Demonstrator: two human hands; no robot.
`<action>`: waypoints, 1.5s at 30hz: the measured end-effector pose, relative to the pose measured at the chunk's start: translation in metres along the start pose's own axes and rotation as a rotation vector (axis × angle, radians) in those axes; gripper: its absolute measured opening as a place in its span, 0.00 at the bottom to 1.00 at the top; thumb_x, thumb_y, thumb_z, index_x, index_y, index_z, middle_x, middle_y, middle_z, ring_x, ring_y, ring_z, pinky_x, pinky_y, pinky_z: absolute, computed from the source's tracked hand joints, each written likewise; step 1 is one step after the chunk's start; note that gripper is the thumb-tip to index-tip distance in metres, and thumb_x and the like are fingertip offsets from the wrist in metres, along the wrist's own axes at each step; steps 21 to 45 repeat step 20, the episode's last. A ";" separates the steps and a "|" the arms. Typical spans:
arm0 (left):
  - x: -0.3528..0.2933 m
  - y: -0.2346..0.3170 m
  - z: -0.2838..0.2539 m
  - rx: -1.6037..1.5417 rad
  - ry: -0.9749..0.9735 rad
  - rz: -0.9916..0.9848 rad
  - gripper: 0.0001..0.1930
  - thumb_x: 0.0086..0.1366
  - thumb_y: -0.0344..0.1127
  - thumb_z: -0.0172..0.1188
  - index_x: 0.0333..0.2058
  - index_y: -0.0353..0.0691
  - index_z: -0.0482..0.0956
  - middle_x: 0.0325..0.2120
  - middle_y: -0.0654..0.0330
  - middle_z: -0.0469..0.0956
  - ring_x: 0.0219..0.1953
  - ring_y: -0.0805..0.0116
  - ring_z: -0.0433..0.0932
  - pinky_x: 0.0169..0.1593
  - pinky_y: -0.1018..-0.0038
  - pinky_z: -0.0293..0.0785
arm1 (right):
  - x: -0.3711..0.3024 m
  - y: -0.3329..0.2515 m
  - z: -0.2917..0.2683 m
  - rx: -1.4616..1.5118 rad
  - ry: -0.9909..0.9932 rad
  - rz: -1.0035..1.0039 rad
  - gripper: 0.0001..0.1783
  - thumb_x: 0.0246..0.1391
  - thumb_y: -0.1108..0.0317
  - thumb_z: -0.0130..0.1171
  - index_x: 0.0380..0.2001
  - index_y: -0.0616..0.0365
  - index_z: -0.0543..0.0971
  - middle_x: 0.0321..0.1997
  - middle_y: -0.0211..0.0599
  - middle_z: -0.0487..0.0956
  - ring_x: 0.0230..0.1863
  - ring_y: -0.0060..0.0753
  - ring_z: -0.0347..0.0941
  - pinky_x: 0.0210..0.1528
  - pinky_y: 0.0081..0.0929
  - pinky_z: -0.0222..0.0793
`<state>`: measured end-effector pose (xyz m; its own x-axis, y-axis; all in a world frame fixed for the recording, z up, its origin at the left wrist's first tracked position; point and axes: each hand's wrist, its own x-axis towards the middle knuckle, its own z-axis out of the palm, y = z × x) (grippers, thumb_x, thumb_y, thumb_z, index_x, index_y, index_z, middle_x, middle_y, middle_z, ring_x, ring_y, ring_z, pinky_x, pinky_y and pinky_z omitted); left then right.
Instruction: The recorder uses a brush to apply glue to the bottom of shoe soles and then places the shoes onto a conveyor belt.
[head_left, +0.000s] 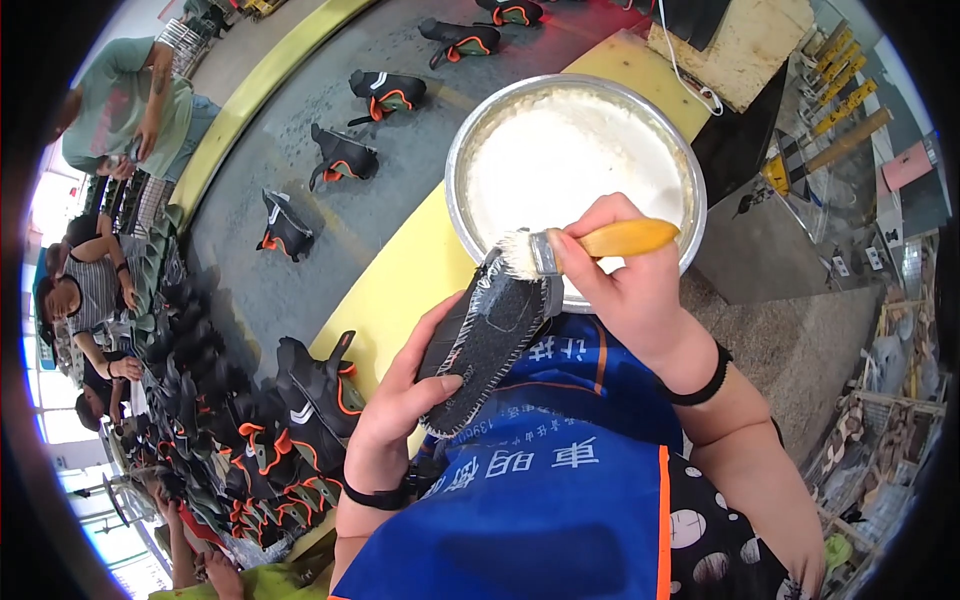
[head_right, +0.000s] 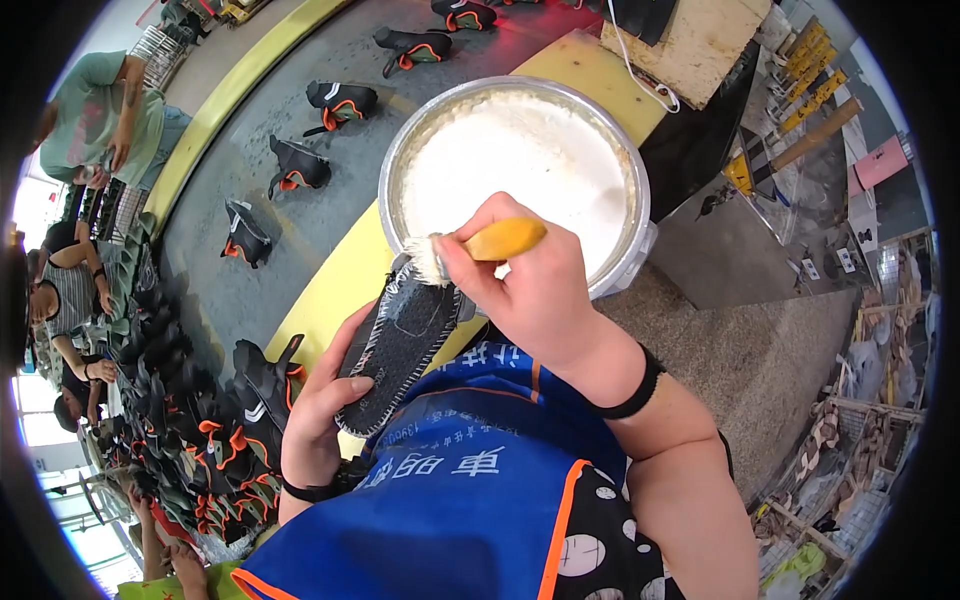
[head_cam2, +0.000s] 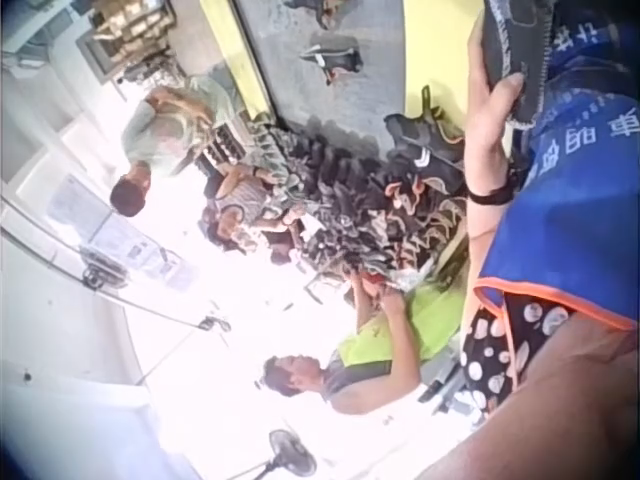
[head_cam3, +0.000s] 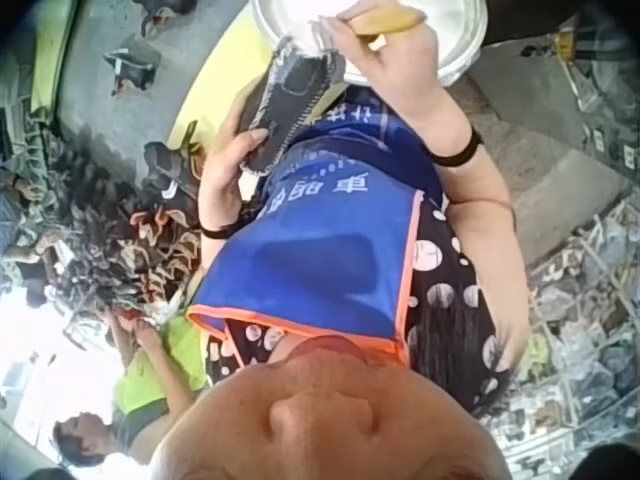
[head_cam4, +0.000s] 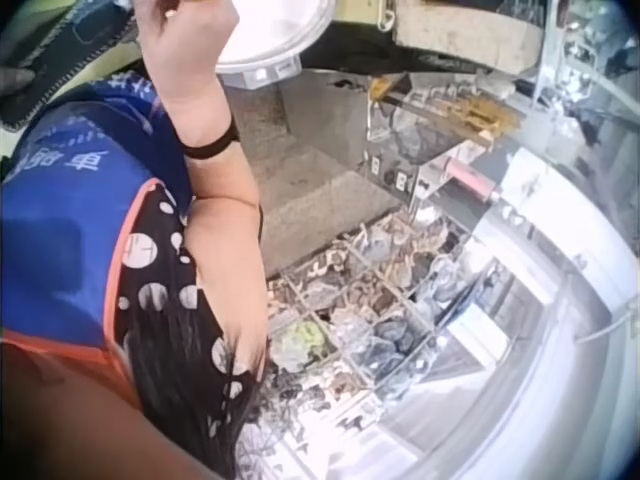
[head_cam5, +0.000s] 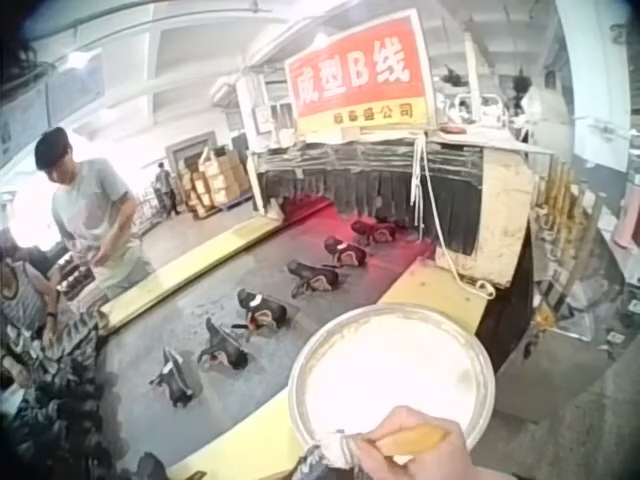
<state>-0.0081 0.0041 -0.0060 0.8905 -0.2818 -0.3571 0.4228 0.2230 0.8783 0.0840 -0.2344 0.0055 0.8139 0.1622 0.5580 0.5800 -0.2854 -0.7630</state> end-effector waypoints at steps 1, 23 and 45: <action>0.000 -0.001 0.001 0.067 0.009 0.054 0.48 0.45 0.34 0.55 0.68 0.30 0.53 0.64 0.45 0.63 0.66 0.55 0.66 0.69 0.67 0.58 | -0.003 -0.001 0.004 0.031 0.014 0.078 0.09 0.57 0.72 0.63 0.26 0.60 0.74 0.20 0.34 0.73 0.17 0.27 0.71 0.22 0.25 0.63; 0.008 -0.009 -0.005 0.045 0.137 0.220 0.46 0.50 0.29 0.56 0.70 0.36 0.50 0.64 0.49 0.63 0.66 0.61 0.64 0.67 0.68 0.58 | -0.012 -0.019 0.005 0.135 -0.060 0.246 0.11 0.59 0.73 0.60 0.24 0.61 0.71 0.16 0.29 0.71 0.15 0.24 0.66 0.21 0.22 0.60; 0.008 -0.009 -0.005 0.045 0.137 0.220 0.46 0.50 0.29 0.56 0.70 0.36 0.50 0.64 0.49 0.63 0.66 0.61 0.64 0.67 0.68 0.58 | -0.012 -0.019 0.005 0.135 -0.060 0.246 0.11 0.59 0.73 0.60 0.24 0.61 0.71 0.16 0.29 0.71 0.15 0.24 0.66 0.21 0.22 0.60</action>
